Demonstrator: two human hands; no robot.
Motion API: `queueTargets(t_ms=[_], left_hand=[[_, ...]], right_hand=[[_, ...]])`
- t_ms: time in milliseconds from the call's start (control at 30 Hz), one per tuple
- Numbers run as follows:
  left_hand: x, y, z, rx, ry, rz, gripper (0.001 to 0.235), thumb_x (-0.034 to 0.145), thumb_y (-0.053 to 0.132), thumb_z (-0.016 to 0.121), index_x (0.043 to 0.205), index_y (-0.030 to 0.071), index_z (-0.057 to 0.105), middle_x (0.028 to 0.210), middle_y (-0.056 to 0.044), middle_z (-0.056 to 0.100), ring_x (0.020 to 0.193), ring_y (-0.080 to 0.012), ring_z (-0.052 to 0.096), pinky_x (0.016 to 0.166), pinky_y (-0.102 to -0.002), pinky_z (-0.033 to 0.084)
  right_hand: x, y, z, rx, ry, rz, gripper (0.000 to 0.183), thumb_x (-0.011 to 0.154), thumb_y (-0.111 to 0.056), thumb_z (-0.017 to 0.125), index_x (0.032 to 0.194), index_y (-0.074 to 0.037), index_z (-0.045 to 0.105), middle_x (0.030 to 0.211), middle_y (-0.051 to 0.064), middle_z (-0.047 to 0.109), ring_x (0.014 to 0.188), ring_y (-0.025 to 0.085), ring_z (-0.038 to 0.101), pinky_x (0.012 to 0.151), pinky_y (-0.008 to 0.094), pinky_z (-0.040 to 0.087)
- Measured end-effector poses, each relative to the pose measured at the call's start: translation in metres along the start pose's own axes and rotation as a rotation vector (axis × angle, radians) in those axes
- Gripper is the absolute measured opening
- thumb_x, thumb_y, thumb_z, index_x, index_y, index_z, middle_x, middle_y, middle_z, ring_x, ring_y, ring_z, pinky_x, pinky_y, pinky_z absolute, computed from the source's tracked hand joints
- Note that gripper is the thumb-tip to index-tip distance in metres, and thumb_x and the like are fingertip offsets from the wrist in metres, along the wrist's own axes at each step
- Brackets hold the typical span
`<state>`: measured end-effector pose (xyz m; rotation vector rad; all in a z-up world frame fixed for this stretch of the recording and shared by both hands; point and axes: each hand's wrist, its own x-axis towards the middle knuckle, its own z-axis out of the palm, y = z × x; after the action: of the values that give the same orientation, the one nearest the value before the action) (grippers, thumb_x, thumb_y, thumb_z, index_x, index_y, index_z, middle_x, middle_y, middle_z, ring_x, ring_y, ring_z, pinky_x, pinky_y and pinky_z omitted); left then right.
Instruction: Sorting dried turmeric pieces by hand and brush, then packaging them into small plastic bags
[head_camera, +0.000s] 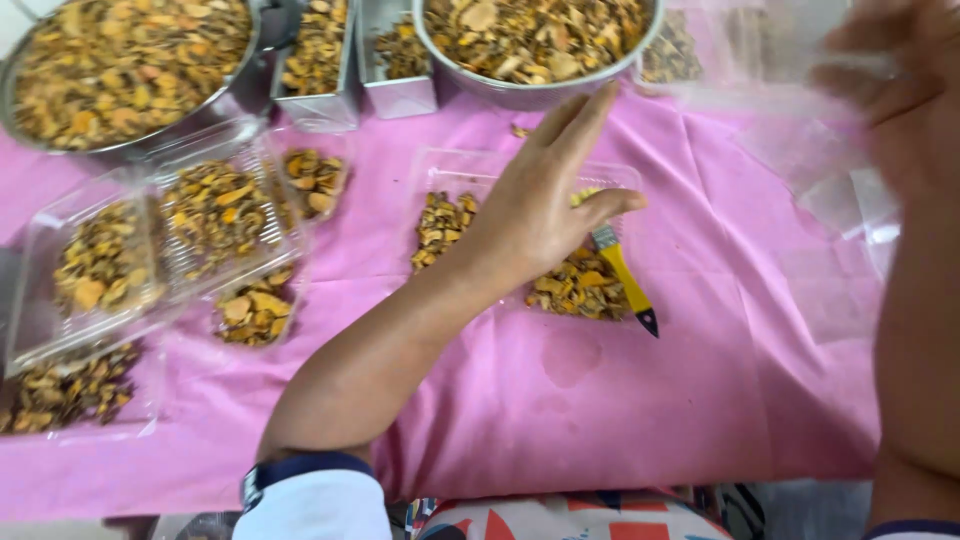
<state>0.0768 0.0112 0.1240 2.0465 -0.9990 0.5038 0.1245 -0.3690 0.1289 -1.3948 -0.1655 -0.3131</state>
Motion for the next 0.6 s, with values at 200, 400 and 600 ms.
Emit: queueTargets(t_ms=[200, 400, 600], left_hand=[[0.006, -0.018, -0.021, -0.437, -0.018, -0.325, 0.074, 0.085, 0.049, 0.073, 0.147, 0.018, 0.046, 0.139, -0.008, 0.067, 0.126, -0.0216, 0.068, 0.107, -0.037, 0.06], [0.009, -0.027, -0.044, -0.537, -0.013, -0.409, 0.023, 0.096, 0.024, 0.069, 0.117, 0.017, 0.074, 0.105, 0.0, 0.078, 0.091, -0.0097, 0.074, 0.085, -0.024, 0.064], [0.009, -0.032, -0.042, -0.244, -0.13, -0.492, 0.013, 0.098, 0.013, 0.066, 0.107, 0.012, 0.075, 0.077, 0.002, 0.074, 0.07, -0.0054, 0.07, 0.072, -0.022, 0.06]], right_hand=[[-0.043, -0.012, 0.175, 0.316, -0.119, 0.008, 0.023, 0.115, -0.01, 0.059, 0.095, -0.017, 0.066, 0.09, 0.0, 0.066, 0.087, 0.015, 0.07, 0.088, 0.044, 0.069], [-0.032, 0.016, 0.177, 0.395, -0.118, 0.069, 0.004, 0.107, -0.011, 0.063, 0.107, -0.015, 0.064, 0.102, 0.007, 0.062, 0.087, 0.018, 0.065, 0.092, 0.043, 0.068], [-0.024, 0.014, 0.155, 0.063, -0.344, 0.127, 0.024, 0.098, 0.004, 0.066, 0.12, -0.004, 0.061, 0.098, 0.009, 0.07, 0.078, 0.02, 0.071, 0.074, 0.032, 0.065]])
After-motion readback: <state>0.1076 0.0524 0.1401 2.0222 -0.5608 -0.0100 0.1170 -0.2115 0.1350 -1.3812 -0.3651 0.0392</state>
